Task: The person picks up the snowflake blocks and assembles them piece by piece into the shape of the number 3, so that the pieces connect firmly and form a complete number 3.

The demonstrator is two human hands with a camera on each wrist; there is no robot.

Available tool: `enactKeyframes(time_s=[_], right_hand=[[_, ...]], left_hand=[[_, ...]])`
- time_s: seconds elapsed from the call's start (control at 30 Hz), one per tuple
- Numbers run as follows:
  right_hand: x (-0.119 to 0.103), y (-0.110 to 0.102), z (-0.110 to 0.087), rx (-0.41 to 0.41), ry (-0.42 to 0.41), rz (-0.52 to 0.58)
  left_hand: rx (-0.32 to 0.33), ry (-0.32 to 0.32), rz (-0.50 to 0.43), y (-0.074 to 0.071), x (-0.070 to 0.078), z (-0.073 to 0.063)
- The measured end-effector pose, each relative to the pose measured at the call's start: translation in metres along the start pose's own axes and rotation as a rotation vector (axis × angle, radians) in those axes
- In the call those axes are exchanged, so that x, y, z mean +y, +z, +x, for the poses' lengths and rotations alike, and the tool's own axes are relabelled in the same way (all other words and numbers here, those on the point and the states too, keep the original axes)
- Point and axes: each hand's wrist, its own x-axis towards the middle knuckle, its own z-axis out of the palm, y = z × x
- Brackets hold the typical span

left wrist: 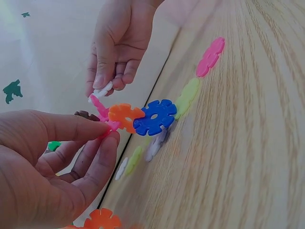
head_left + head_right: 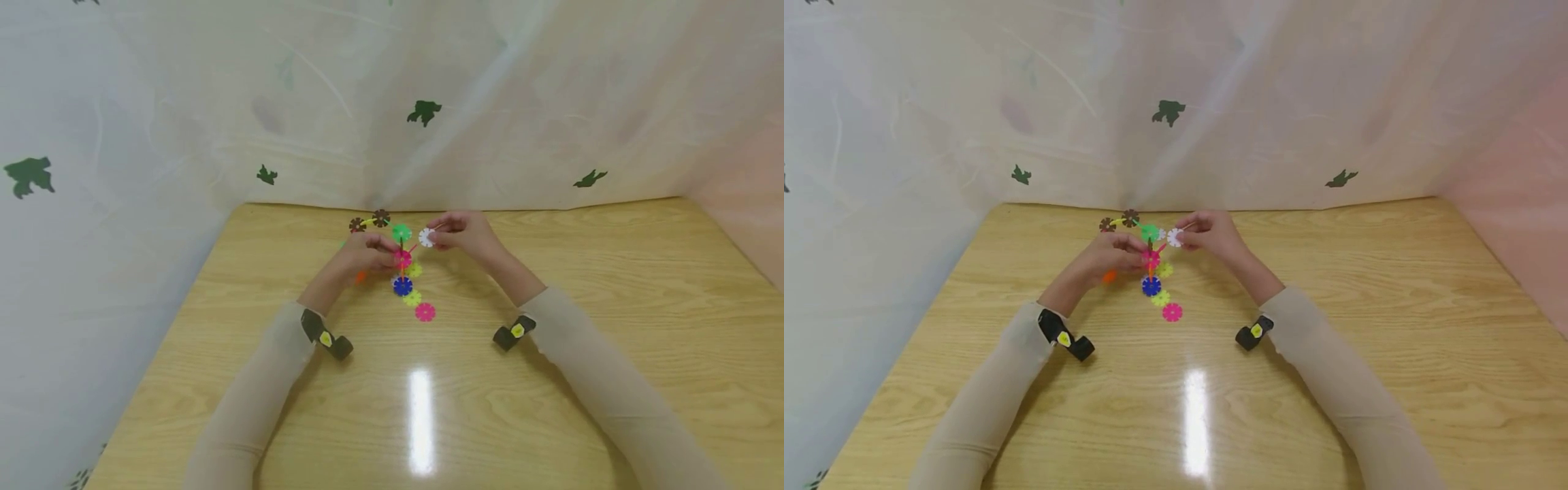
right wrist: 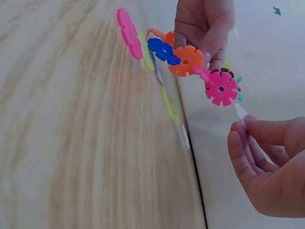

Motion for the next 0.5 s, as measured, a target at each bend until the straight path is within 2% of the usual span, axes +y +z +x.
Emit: enactKeyframes(time_s=[0.27, 0.5], right_hand=[[0.0036, 0.0057, -0.0018, -0.016, -0.059, 0.003], [0.0046, 0.0061, -0.0042, -0.007, -0.078, 0.016]], left_hand=[[-0.014, 0.009, -0.048, 0.0019, -0.0011, -0.0003], [-0.003, 0.034, -0.028, 0.0027, -0.0009, -0.0017]])
